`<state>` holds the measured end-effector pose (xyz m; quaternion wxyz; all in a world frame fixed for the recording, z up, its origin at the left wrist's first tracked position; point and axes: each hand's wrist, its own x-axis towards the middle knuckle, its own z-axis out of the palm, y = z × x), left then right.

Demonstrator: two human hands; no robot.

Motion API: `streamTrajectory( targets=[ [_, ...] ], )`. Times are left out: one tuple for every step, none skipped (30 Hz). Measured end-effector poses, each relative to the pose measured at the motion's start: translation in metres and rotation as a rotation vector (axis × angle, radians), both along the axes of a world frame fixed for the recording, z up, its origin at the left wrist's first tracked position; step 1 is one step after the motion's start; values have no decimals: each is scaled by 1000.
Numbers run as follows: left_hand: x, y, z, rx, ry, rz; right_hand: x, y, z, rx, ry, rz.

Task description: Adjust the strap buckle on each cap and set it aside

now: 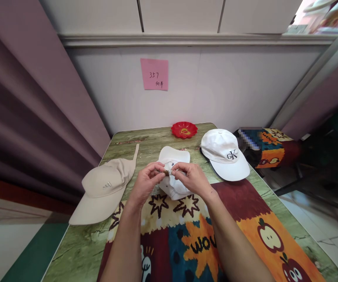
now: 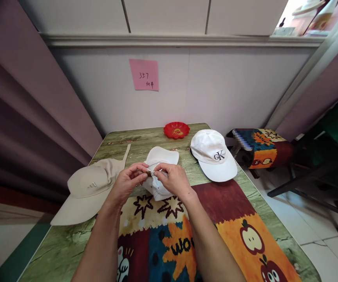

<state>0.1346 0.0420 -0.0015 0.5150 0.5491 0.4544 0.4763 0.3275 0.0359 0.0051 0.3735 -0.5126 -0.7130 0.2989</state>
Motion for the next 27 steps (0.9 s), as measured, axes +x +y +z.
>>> streamTrajectory(
  targets=[
    [-1,0,0,-5,-5,1,0,0,0,2,-5,5],
    [-2,0,0,-11,-10,2,-1,-1,1,4,-10,10],
    [-2,0,1,-14,-16,4,-1,-1,1,8,-12,15],
    [-2,0,2,-16,-22,6,-1,-1,1,13,-12,20],
    [-2,0,2,-19,-27,8,0,-1,1,20,-11,26],
    [-1,-1,3,-21,-33,8,0,-2,1,27,-13,30],
    [-1,-1,3,-23,-41,10,0,-2,1,35,-19,33],
    [0,-1,4,-25,-47,10,0,-2,2,43,-28,34],
    [0,-1,4,-26,-52,10,1,-2,2,49,-40,34],
    [0,-1,4,-25,-56,8,1,-2,3,54,-53,33],
    [0,-1,5,-22,-59,4,1,-2,3,58,-68,30],
    [1,-2,5,-17,-61,-3,1,-2,4,62,-84,25],
    [1,-2,5,-11,-60,-11,1,-3,5,68,-100,17],
    [2,-2,6,-5,-57,-19,2,-3,6,74,-115,4],
    [3,-2,6,1,-52,-24,2,-3,6,81,-126,-10],
    [3,-3,7,7,-45,-25,2,-4,7,88,-135,-22],
    [4,-3,7,11,-38,-22,2,-4,8,93,-138,-32],
    [4,-3,7,14,-33,-15,2,-5,9,97,-137,-37],
    [5,-3,7,15,-30,-7,2,-5,9,100,-132,-39],
    [5,-3,7,15,-27,0,2,-5,10,101,-124,-38],
    [5,-3,7,15,-23,7,1,-5,10,99,-116,-38],
    [5,-3,7,19,-13,16,1,-5,9,96,-106,-42],
    [5,-3,8,30,5,29,0,-5,9,91,-95,-49],
    [5,-3,8,51,34,52,-1,-5,8,86,-85,-58],
    [5,-3,9,83,75,83,-2,-4,7,82,-75,-66],
    [5,-4,10,122,125,121,-3,-4,6,79,-64,-71],
    [5,-5,11,160,178,157,-3,-4,6,77,-54,-73]
  ],
)
